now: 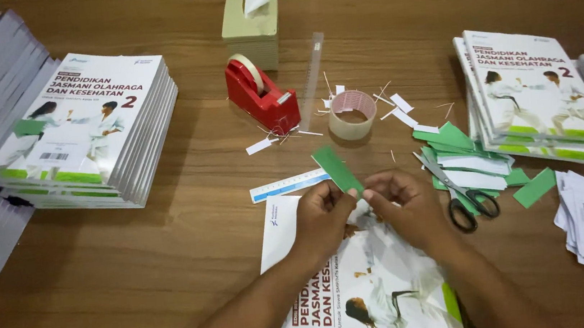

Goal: Applying labels and tape to textbooks.

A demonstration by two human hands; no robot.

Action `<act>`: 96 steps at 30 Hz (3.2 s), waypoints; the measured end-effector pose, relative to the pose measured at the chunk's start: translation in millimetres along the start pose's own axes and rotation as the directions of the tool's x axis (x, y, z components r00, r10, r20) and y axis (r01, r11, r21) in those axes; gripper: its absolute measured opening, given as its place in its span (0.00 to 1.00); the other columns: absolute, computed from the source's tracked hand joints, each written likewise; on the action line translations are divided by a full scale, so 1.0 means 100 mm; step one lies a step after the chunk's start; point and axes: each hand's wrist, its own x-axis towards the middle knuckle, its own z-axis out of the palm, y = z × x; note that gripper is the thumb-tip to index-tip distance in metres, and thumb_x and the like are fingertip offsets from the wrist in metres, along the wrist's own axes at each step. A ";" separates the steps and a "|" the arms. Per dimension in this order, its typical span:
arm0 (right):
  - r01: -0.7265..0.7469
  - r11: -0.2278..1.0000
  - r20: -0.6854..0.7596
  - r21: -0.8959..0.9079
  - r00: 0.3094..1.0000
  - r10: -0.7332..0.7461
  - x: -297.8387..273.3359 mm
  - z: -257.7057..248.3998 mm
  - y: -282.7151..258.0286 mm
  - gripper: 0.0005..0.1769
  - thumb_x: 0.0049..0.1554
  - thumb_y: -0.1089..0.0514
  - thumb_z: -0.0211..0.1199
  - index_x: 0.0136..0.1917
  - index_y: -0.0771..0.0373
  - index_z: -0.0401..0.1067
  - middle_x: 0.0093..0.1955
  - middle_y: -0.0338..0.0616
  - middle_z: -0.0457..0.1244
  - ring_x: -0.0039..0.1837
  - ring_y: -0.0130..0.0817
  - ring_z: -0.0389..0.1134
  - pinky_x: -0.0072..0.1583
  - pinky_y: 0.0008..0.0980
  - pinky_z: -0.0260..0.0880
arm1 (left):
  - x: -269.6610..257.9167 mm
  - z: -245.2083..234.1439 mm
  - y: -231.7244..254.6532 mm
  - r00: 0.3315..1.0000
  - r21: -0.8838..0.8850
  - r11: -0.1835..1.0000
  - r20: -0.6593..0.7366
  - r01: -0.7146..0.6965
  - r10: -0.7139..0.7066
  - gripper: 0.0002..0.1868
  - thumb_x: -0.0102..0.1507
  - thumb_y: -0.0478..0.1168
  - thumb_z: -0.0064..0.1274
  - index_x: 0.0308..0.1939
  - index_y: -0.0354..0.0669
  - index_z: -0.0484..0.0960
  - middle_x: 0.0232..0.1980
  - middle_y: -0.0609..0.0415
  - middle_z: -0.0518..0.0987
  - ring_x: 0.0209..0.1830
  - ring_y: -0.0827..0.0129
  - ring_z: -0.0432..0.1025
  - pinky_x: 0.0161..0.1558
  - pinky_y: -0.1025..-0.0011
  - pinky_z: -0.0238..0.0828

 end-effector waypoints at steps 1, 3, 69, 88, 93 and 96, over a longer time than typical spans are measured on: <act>-0.005 1.000 0.002 0.002 1.000 0.005 0.02 -0.07 -0.01 0.16 0.52 0.61 0.75 0.54 0.64 0.81 0.33 0.46 0.70 0.36 0.30 0.70 0.43 0.31 0.75 | 0.00 -0.01 0.00 1.000 0.002 1.000 -0.003 0.004 -0.004 0.08 0.62 0.35 0.59 0.31 0.35 0.78 0.24 0.48 0.75 0.17 0.73 0.69 0.17 0.76 0.73; 0.042 0.985 -0.056 -0.165 0.997 -0.052 0.07 -0.21 -0.04 0.16 0.51 0.59 0.77 0.53 0.61 0.82 0.36 0.47 0.71 0.39 0.30 0.71 0.47 0.33 0.75 | 0.00 -0.03 0.01 1.000 -0.010 1.000 0.002 0.026 -0.026 0.07 0.63 0.33 0.58 0.31 0.35 0.77 0.24 0.47 0.74 0.16 0.70 0.72 0.16 0.76 0.74; -0.144 0.984 0.076 0.100 0.988 0.137 0.06 -0.52 -0.29 0.14 0.38 0.72 0.77 0.38 0.70 0.77 0.22 0.47 0.62 0.21 0.30 0.64 0.24 0.24 0.63 | -0.11 0.04 0.10 0.981 -0.019 0.981 -0.015 -0.192 0.191 0.11 0.70 0.41 0.49 0.42 0.35 0.76 0.29 0.49 0.72 0.30 0.73 0.67 0.21 0.76 0.75; -0.122 0.824 -0.185 0.554 0.946 0.265 -0.11 0.16 0.01 0.12 0.48 0.70 0.73 0.42 0.65 0.71 0.24 0.46 0.59 0.22 0.35 0.62 0.25 0.24 0.56 | 0.03 -0.03 0.08 0.998 -0.114 0.991 -0.025 -0.068 0.066 0.39 0.62 0.42 0.62 0.71 0.32 0.59 0.51 0.42 0.78 0.47 0.67 0.76 0.48 0.74 0.74; -0.101 0.874 -0.206 0.476 0.953 0.222 -0.12 0.23 0.02 0.10 0.50 0.69 0.73 0.41 0.66 0.71 0.22 0.46 0.58 0.22 0.33 0.61 0.25 0.24 0.55 | 0.07 -0.06 -0.16 0.994 -0.042 0.995 -0.058 -0.095 0.093 0.27 0.58 0.35 0.68 0.57 0.38 0.71 0.36 0.44 0.84 0.31 0.67 0.81 0.33 0.77 0.78; -0.106 0.876 -0.210 0.470 0.951 0.228 -0.13 0.25 0.12 0.11 0.49 0.69 0.74 0.41 0.68 0.71 0.22 0.48 0.59 0.21 0.36 0.62 0.24 0.27 0.56 | -0.03 0.00 -0.04 0.985 0.012 0.985 -0.013 -0.171 0.171 0.15 0.61 0.33 0.64 0.42 0.38 0.70 0.35 0.41 0.83 0.32 0.64 0.82 0.27 0.74 0.78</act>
